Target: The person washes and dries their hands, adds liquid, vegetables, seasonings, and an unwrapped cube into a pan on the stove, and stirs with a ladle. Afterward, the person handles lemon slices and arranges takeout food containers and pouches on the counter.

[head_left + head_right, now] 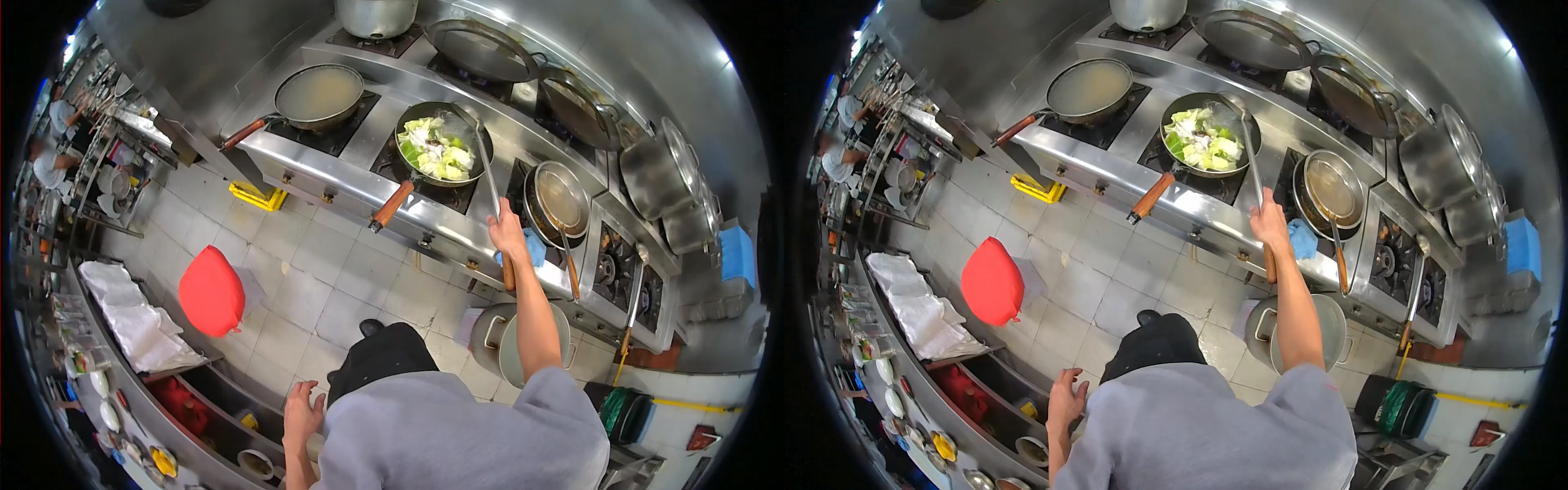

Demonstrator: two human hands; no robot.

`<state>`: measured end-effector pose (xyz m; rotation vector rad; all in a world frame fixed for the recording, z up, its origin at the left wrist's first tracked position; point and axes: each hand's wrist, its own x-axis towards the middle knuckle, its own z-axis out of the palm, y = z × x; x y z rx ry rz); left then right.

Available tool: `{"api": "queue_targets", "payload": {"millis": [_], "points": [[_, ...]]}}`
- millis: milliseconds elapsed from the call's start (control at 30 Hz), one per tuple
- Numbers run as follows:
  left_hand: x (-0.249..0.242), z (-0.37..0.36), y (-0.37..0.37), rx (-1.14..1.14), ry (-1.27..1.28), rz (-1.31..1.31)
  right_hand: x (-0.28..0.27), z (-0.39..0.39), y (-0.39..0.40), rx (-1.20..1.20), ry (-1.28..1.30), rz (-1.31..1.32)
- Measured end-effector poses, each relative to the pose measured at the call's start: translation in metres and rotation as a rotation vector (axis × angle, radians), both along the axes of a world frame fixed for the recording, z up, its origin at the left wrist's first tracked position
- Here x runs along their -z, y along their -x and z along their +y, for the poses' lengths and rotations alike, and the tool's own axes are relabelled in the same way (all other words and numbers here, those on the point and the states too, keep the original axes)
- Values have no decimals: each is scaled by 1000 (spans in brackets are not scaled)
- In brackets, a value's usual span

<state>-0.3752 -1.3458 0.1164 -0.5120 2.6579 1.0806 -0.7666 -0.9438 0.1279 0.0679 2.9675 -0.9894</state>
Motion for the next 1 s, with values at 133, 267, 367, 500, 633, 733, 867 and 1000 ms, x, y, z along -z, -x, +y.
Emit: {"api": "queue_targets", "payload": {"millis": [133,267,367,500,633,733,867,1000], "points": [[10,-9,15,25,-74,15,21,1,15,32,474,-198],[78,-18,49,53,-234,71,2,-14,6,71,822,-476],[121,-1,115,-45,-521,137,5,-14,-27,-260,-220,230],[111,40,202,-144,-850,392,-38,-50,-58,-144,-211,11],[42,78,274,-148,-1067,634,-40,-57,-61,-76,160,-314],[20,100,305,-121,-855,693,-31,-48,-58,-53,53,-285],[25,102,334,-132,-441,723,-20,-38,-50,12,-1,-212],[27,79,359,-128,-167,694,-12,-37,-50,57,152,-183]]}}
